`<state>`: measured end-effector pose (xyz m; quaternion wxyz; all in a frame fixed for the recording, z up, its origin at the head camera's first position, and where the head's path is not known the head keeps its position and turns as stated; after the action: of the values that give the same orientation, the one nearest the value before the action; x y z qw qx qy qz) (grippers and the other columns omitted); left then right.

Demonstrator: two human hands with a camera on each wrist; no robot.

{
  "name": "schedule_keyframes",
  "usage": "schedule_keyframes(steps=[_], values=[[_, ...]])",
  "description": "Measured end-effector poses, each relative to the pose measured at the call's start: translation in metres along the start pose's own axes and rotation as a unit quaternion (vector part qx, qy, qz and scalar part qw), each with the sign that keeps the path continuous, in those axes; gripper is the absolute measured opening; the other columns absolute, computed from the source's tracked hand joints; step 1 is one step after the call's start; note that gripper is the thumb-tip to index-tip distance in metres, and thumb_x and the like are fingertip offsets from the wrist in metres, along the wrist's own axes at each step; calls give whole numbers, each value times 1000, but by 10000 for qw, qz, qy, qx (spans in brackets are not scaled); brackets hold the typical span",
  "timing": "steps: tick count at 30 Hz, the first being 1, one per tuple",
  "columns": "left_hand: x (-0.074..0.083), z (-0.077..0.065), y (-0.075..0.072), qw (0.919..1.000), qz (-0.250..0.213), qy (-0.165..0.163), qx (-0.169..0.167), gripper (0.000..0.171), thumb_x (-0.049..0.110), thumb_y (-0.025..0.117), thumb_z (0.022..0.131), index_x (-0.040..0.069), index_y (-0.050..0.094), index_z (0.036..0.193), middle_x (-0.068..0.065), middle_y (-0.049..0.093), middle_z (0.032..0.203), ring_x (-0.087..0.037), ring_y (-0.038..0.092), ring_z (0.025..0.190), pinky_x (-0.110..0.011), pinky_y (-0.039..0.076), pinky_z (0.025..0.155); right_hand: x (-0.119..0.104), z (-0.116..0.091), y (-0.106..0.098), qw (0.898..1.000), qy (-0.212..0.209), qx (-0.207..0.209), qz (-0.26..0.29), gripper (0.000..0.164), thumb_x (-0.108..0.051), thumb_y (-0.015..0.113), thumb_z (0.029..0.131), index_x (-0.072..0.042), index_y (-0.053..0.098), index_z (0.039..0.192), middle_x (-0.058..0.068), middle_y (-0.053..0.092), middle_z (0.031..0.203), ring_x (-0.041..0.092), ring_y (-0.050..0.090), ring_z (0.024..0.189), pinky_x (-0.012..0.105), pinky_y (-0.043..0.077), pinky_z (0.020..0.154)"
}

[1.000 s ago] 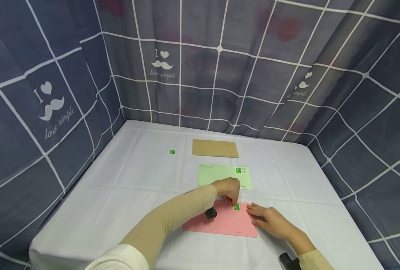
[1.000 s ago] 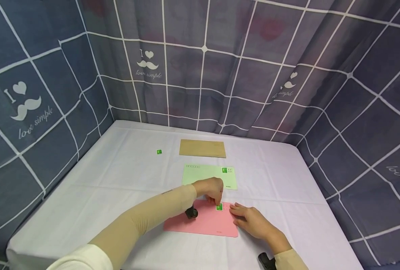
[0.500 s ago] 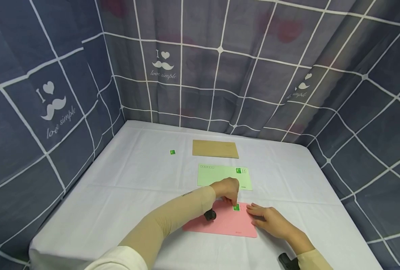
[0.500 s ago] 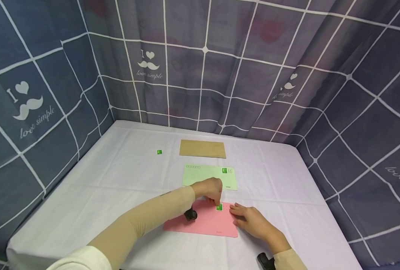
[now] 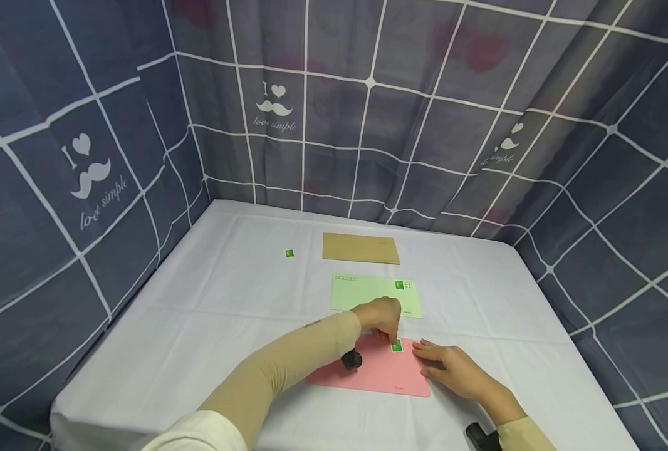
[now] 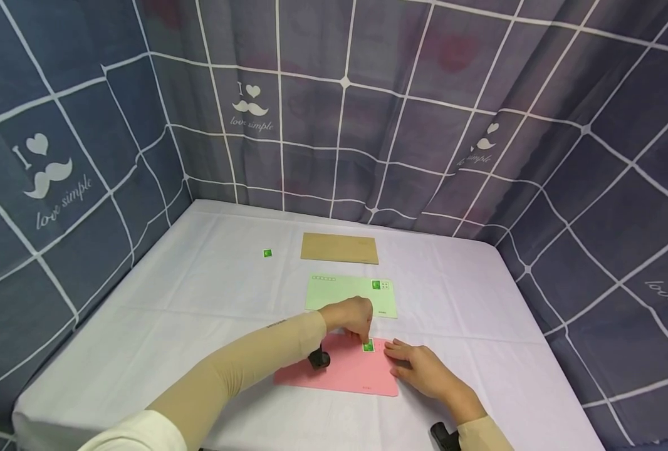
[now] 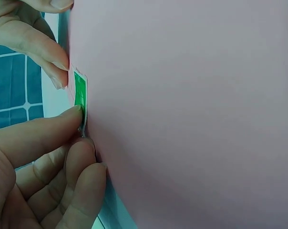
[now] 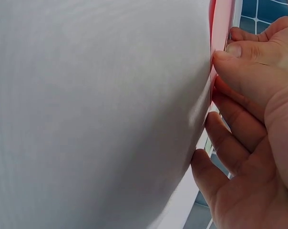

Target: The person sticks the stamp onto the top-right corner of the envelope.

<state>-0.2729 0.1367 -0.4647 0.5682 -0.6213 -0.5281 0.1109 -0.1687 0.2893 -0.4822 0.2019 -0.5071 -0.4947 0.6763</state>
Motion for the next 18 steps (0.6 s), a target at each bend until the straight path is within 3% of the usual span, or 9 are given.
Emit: schedule_keyframes(steps=[7,13,18], values=[[0,-4,-3,9999,-80,61,-46,25,13,84,80,11,68,62,-4,70,62,-12,61,49,-23,52,50,1,1,0,9999,-5,27,-154,43,-21,72,92,-2,66,130,10,63,138,36,54,133,38,49,106],[2,-7,-3,9999,31,103,15,25,15,85,80,11,67,62,-5,73,66,-15,67,56,-24,55,53,1,0,1,10000,-1,26,-89,43,-23,71,93,-2,66,130,10,63,138,36,53,133,35,50,105],[0,-5,-2,9999,-38,140,19,27,15,86,79,12,66,60,-4,71,63,-14,65,53,-24,54,51,2,0,1,10000,49,-5,-29,45,-26,70,93,-3,65,131,10,62,140,36,53,134,35,49,105]])
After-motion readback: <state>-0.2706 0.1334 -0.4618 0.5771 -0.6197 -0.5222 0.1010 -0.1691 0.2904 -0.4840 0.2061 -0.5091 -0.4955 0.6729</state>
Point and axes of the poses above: each hand's wrist, its own z-axis towards the middle knuckle, its own y-axis out of the palm, x = y × z, the point moved 4 cm from there along z, towards the middle knuckle
